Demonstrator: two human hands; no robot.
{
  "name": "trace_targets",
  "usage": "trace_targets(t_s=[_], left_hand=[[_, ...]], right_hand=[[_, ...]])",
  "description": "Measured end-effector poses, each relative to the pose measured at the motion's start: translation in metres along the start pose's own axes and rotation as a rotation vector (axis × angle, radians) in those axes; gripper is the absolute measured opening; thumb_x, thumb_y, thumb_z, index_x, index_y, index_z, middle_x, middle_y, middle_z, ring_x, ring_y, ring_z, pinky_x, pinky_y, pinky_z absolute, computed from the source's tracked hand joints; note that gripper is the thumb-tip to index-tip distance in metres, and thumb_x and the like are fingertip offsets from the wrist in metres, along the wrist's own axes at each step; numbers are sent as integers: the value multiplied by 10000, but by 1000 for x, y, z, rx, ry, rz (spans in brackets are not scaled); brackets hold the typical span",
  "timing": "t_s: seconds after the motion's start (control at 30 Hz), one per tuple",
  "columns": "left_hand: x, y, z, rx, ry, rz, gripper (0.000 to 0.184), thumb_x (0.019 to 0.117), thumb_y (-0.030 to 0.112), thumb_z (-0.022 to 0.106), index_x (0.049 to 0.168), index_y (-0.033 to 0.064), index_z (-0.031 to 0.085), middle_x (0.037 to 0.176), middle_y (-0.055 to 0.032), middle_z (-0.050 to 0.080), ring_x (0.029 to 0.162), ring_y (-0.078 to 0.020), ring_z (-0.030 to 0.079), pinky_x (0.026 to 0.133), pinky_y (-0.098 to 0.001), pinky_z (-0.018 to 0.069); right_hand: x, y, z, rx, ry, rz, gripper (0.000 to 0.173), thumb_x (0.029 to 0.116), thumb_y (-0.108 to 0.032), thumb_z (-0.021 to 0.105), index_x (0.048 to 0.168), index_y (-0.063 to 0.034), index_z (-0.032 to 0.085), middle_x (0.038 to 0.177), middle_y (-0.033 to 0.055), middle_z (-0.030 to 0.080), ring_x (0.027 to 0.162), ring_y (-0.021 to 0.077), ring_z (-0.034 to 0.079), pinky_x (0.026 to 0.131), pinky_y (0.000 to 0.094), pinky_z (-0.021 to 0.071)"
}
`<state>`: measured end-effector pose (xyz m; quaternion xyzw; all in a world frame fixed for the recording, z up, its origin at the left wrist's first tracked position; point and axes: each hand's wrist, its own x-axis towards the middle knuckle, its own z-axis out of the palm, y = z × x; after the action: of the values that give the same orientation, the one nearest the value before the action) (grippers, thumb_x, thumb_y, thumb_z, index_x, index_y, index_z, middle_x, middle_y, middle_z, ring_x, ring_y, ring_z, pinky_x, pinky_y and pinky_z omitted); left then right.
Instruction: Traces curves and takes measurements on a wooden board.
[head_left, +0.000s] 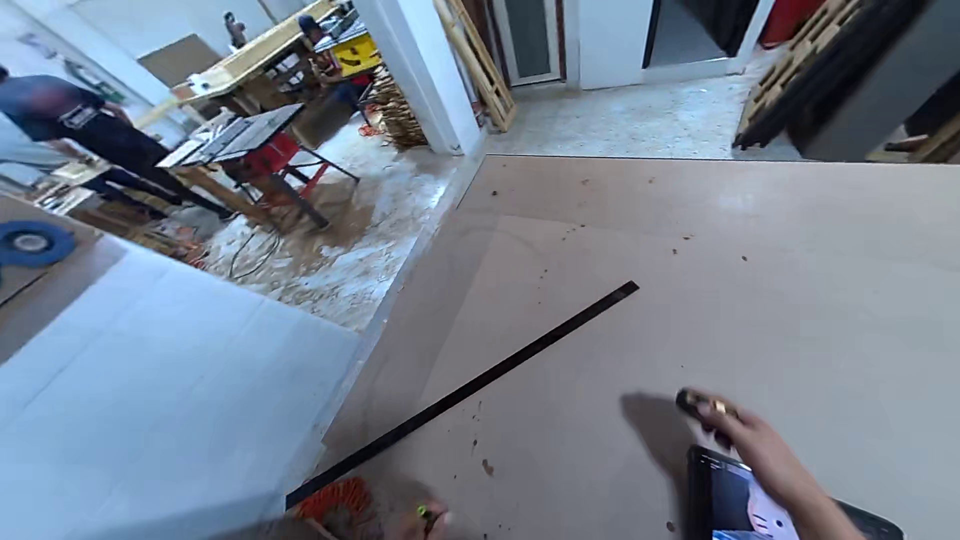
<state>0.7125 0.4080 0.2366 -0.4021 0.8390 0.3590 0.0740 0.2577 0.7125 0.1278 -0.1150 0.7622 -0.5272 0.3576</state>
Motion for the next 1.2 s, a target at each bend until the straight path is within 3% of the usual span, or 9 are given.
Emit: trace_targets(t_s=[0.07,0.13,0.27,0.37,0.5,0.6,0.83,1.0,1.2], left_hand=[[22,-19,6,-133,-57,125,300,1014,263,636,1099,-1,750,1158,-155,734,1105,-246,703,1019,-473,548],[41,-18,8,-198,-120,179,271,1017,229,627,1136,23,756,1233,-119,723,1180,-199,679,1076,-418,525],[66,-12,5,-314,-388,272,271,1025,87,506,1189,22,712,1182,-94,732,1094,-175,701,1018,-389,557],[63,-1,0,-494,-572,341,264,1009,75,499,1158,16,709,1062,-79,738,890,-140,691,828,-357,574],[45,-8,-9,-649,-715,492,261,982,135,639,1206,19,703,1181,-91,717,1022,-127,684,916,-356,570],[36,-26,-22,-697,-705,480,224,968,167,698,1143,34,738,1119,-59,744,1009,-111,697,919,-345,581],[23,-52,-27,-660,-683,388,254,896,242,792,1055,55,728,939,-20,729,809,-90,672,764,-316,575],[20,-49,-22,-611,-821,379,328,842,272,842,1004,52,660,816,1,643,712,-83,594,676,-293,518],[28,-32,-33,-638,-726,358,257,836,255,819,924,80,653,793,17,648,669,-78,581,623,-290,499]], right_hand=[[-80,2,45,141,-118,76,478,963,-299,609,1369,-49,588,1104,81,707,879,156,675,776,364,579],[-143,3,97,210,-146,114,396,971,-209,629,1304,-4,564,1078,86,700,895,158,681,805,380,586],[-217,5,183,261,-203,115,318,1037,-256,561,1215,0,627,1013,63,703,898,144,674,836,384,576],[-236,-21,232,270,-247,66,329,1071,-262,495,1206,-19,669,1036,53,720,930,136,681,866,379,573],[-232,-50,286,250,-315,12,320,1041,-348,581,1124,-76,727,938,33,730,839,119,673,772,342,570],[-229,-61,314,207,-350,14,351,999,-457,638,1049,-122,732,850,5,695,734,96,626,667,305,525],[-246,-66,336,182,-327,26,377,1000,-387,670,1279,-134,678,1086,54,734,888,154,683,789,359,573],[-258,-67,329,97,-345,-40,298,1062,-316,576,1272,-178,736,1183,-4,742,1009,106,697,910,349,577],[-263,-54,263,-64,-348,-118,347,1077,-323,527,1378,-238,679,1219,25,715,1013,135,685,900,375,574]])
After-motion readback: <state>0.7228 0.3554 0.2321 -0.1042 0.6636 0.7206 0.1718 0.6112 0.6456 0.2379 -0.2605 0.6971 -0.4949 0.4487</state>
